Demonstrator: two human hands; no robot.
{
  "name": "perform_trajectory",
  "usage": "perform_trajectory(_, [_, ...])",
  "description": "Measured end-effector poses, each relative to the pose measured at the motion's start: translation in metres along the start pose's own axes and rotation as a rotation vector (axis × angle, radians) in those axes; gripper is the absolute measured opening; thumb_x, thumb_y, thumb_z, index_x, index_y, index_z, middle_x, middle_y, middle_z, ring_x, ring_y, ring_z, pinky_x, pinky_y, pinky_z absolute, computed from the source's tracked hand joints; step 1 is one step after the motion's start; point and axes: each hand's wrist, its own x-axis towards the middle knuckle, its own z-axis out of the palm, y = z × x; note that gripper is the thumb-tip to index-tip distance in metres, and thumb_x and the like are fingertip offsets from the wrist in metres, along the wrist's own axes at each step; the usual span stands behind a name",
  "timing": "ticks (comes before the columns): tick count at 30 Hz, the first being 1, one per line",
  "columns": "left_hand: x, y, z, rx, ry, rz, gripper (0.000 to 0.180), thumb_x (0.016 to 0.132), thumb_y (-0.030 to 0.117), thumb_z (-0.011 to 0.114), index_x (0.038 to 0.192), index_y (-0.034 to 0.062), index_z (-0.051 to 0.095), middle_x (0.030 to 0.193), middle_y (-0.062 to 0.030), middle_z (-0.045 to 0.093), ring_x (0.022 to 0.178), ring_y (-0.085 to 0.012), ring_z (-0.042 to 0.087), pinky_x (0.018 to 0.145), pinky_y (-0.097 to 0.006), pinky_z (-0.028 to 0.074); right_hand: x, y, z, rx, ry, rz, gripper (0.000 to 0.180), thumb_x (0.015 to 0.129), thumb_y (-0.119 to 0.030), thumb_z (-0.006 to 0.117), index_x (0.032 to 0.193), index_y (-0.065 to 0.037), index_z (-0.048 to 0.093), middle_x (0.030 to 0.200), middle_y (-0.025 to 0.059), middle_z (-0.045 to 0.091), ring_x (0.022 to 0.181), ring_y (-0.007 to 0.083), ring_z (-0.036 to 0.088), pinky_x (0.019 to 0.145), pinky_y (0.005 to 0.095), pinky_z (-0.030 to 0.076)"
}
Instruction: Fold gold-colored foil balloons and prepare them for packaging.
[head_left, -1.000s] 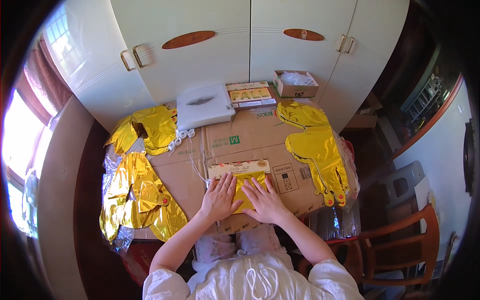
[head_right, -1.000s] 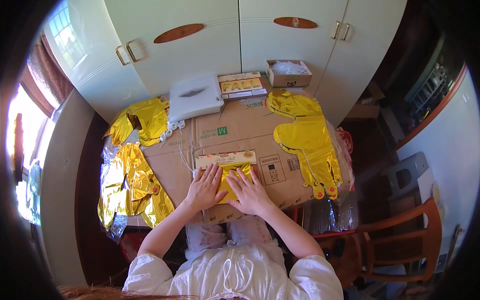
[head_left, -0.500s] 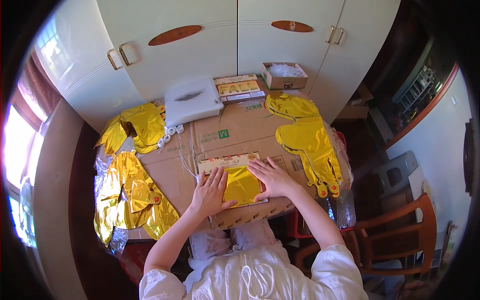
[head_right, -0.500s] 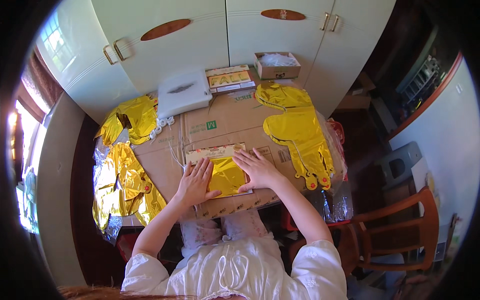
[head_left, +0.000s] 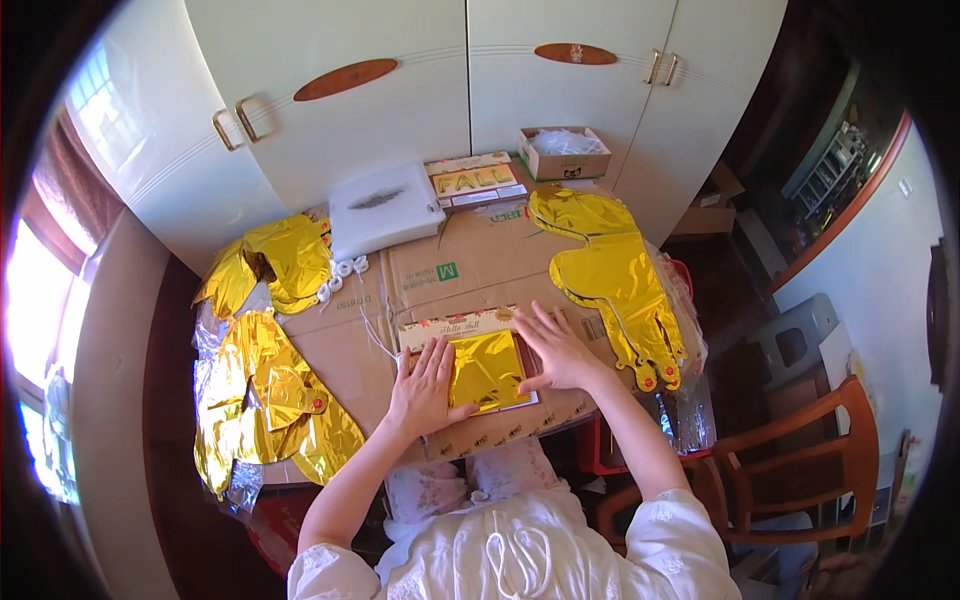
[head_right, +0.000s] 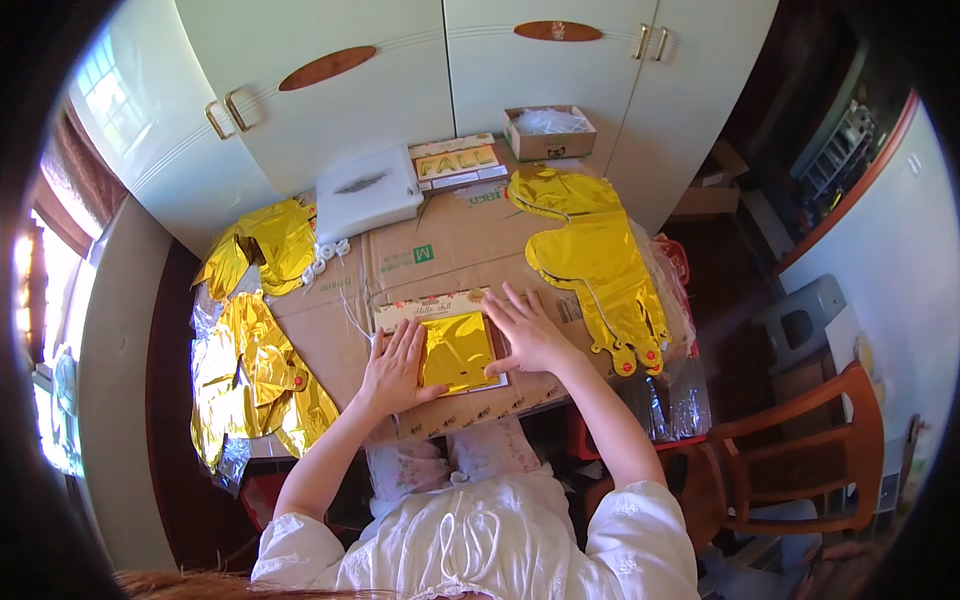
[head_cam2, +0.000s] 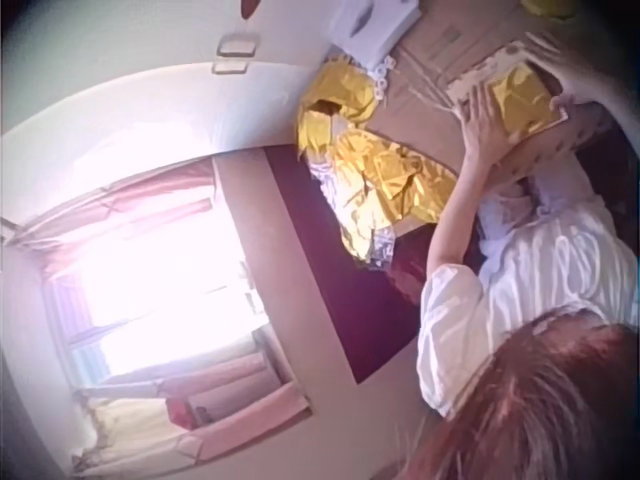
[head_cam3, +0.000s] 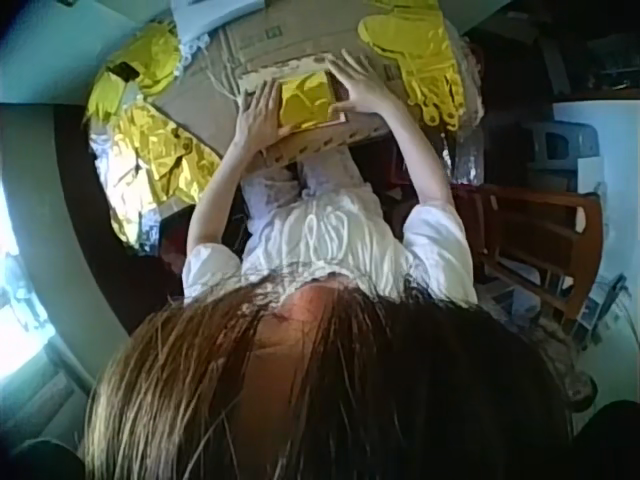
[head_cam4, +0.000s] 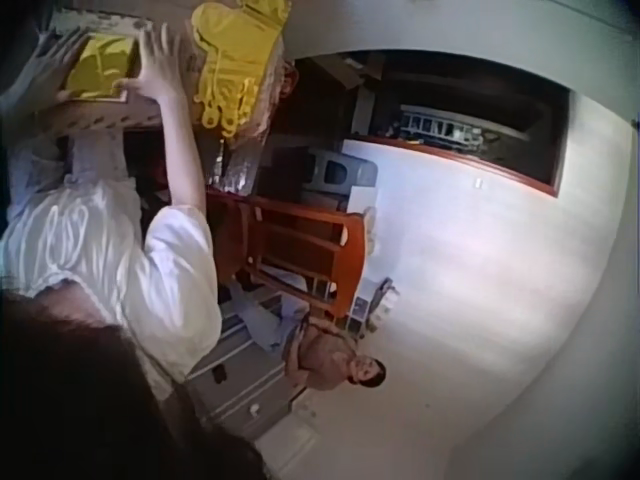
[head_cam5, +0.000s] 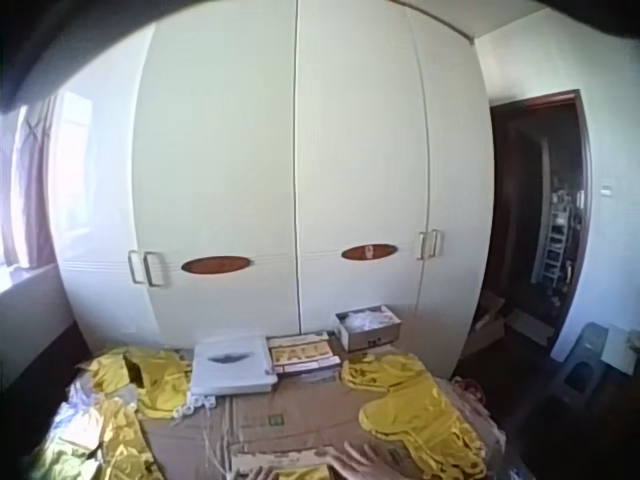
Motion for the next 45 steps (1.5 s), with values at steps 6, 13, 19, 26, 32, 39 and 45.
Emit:
perform_trajectory(6, [-0.003, -0.001, -0.001, -0.061, -0.017, -0.066, 0.114, 0.073, 0.076, 0.054, 0.148, -0.0048, 0.026, 0.153, -0.0174, 0.033, 0.145, -0.0266, 0.026, 0.117, -0.056, 0.01, -0.059, -0.038, 0.018, 0.325, 0.51, 0.133, 0.049, 0.09, -0.024, 0.063, 0.133, -0.006, 0.051, 0.14, 0.0129, 0.05, 0.134, 0.0335, 0.042, 0.114, 0.0545, 0.024])
perform_trajectory(13, [-0.003, -0.002, 0.0, -0.013, -0.014, -0.056, 0.115, 0.073, 0.077, 0.053, 0.148, -0.0044, 0.024, 0.153, -0.0164, 0.034, 0.146, -0.0263, 0.026, 0.117, -0.057, 0.01, -0.032, -0.064, 0.007, 0.136, 0.417, 0.018, 0.041, 0.091, -0.015, 0.058, 0.131, -0.003, 0.054, 0.14, 0.0141, 0.049, 0.133, 0.0325, 0.044, 0.112, 0.0523, 0.03])
perform_trajectory(19, [0.0, -0.003, 0.0, -0.027, -0.045, -0.04, 0.114, 0.073, 0.078, 0.052, 0.149, -0.0026, 0.025, 0.154, -0.0138, 0.033, 0.145, -0.0249, 0.026, 0.116, -0.056, 0.013, 0.033, -0.062, 0.025, -0.074, 0.159, -0.192, 0.049, 0.094, -0.03, 0.054, 0.137, -0.007, 0.05, 0.147, 0.0119, 0.043, 0.14, 0.0297, 0.035, 0.115, 0.0502, 0.025])
perform_trajectory(26, [-0.005, -0.011, -0.004, -0.018, -0.018, -0.012, 0.097, 0.081, 0.069, 0.052, 0.146, -0.0005, 0.034, 0.152, -0.014, 0.036, 0.145, -0.025, 0.027, 0.115, -0.055, 0.017, 0.032, -0.059, 0.04, -0.11, 0.042, -0.192, 0.054, 0.096, -0.04, 0.05, 0.141, -0.011, 0.046, 0.151, 0.011, 0.038, 0.143, 0.0283, 0.029, 0.117, 0.0492, 0.021])
perform_trajectory(32, [-0.023, -0.039, -0.029, -0.222, 0.074, 0.017, 0.066, 0.081, 0.039, 0.07, 0.13, -0.0001, 0.051, 0.141, -0.0155, 0.049, 0.137, -0.0326, 0.039, 0.109, -0.051, 0.029, 0.03, -0.06, 0.038, -0.089, 0.028, -0.162, 0.055, 0.095, -0.04, 0.05, 0.142, -0.011, 0.044, 0.151, 0.0111, 0.038, 0.143, 0.028, 0.029, 0.117, 0.0487, 0.02])
perform_trajectory(39, [-0.029, -0.029, -0.025, -0.264, 0.002, 0.145, 0.079, 0.081, 0.052, 0.067, 0.138, 0.0025, 0.045, 0.145, -0.015, 0.045, 0.139, -0.029, 0.037, 0.112, -0.046, 0.03, 0.032, -0.062, 0.035, -0.085, 0.025, -0.161, 0.054, 0.095, -0.038, 0.05, 0.142, -0.011, 0.043, 0.152, 0.0111, 0.036, 0.143, 0.028, 0.029, 0.117, 0.0489, 0.02])
perform_trajectory(45, [-0.024, -0.035, -0.015, -0.15, -0.113, 0.137, 0.081, 0.088, 0.059, 0.054, 0.145, 0.004, 0.038, 0.152, -0.0114, 0.037, 0.144, -0.0265, 0.03, 0.114, -0.05, 0.022, 0.029, -0.061, 0.036, -0.09, 0.051, -0.144, 0.056, 0.095, -0.038, 0.049, 0.143, -0.011, 0.042, 0.152, 0.0116, 0.036, 0.143, 0.0287, 0.029, 0.117, 0.0491, 0.019])
